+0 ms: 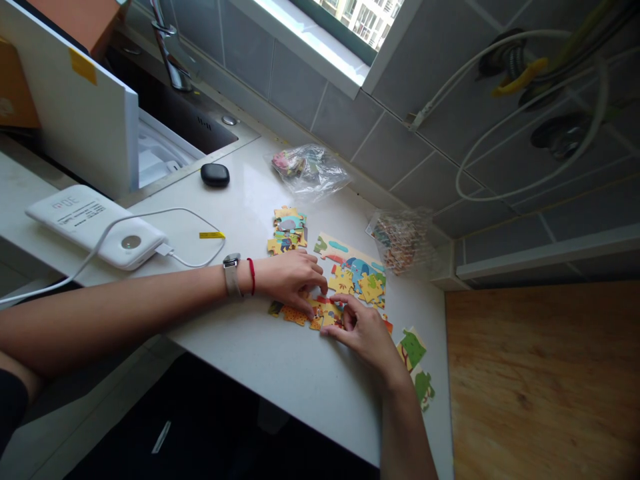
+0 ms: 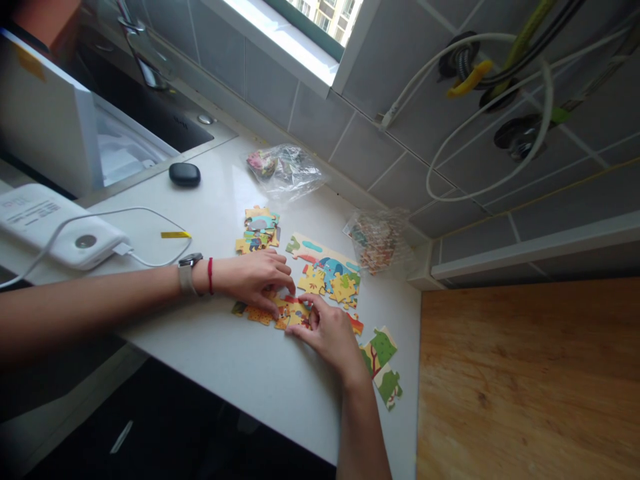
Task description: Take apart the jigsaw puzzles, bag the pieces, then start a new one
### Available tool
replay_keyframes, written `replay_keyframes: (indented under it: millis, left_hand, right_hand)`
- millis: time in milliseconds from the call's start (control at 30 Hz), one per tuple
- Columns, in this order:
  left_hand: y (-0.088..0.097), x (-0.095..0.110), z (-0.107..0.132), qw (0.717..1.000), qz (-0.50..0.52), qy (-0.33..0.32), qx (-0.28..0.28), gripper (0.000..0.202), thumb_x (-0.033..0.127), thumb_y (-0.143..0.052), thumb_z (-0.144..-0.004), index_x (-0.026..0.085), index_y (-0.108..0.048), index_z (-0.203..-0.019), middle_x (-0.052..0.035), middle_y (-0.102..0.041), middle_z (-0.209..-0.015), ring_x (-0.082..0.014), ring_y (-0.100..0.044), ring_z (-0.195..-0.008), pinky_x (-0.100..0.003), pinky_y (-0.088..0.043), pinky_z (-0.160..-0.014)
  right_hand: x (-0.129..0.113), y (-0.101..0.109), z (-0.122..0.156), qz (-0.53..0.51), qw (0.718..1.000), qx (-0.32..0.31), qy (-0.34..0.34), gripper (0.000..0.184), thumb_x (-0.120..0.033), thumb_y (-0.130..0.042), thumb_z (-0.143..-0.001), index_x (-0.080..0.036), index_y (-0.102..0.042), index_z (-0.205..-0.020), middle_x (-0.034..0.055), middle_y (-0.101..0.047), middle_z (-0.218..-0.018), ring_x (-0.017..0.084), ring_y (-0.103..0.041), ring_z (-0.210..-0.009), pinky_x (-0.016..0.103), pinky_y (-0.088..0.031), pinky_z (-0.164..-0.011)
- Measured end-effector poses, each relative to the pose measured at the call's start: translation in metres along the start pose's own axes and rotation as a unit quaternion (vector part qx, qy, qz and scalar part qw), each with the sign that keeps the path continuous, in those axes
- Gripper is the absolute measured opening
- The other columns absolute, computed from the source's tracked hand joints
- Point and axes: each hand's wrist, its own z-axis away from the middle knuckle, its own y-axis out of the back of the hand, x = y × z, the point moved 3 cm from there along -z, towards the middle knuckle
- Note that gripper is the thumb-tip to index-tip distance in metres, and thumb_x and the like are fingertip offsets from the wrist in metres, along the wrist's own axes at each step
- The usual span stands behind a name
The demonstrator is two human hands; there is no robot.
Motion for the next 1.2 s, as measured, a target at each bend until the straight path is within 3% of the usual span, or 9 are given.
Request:
replay_keyframes:
  millis: [433, 667, 1200]
  left_hand:
    - [0.005, 0.001, 0.002, 1.000, 0.007, -0.017, -0.017, 0.022, 0.045, -0.073, -0.093, 0.027, -0.080, -0.104, -0.0045, -0.070, -0.081, -0.0207, -0.060, -0.078, -0.036, -0.042, -0.072]
    - [0.006, 0.018, 0.003, 0.996, 0.053, -0.071, -0.025, 0.009, 0.032, -0.076, -0.091, 0.031, -0.083, -0.096, -0.0055, -0.070, -0.088, -0.0216, -0.061, -0.085, -0.036, -0.046, -0.076]
    - [0.000, 0.022, 0.003, 0.997, 0.039, -0.049, -0.055, 0.015, 0.034, -0.069, -0.097, 0.030, -0.082, -0.102, -0.0062, -0.068, -0.091, -0.0206, -0.060, -0.086, -0.036, -0.045, -0.079]
  right_hand:
    - [0.000, 0.000, 0.002, 0.023, 1.000, 0.010, 0.008, 0.047, -0.054, -0.082, -0.082, -0.025, -0.070, -0.118, -0.0080, -0.052, -0.061, 0.015, -0.052, -0.057, 0.025, -0.036, -0.059]
    - [0.000, 0.000, 0.001, 0.032, 0.999, 0.010, 0.005, 0.050, -0.048, -0.088, -0.078, -0.026, -0.069, -0.119, -0.0078, -0.055, -0.063, 0.015, -0.054, -0.058, 0.025, -0.037, -0.059]
    - [0.001, 0.000, 0.001, 0.029, 0.999, 0.025, 0.029, 0.047, -0.046, -0.089, -0.078, -0.026, -0.072, -0.118, -0.0055, -0.063, -0.068, 0.015, -0.059, -0.064, 0.025, -0.037, -0.064]
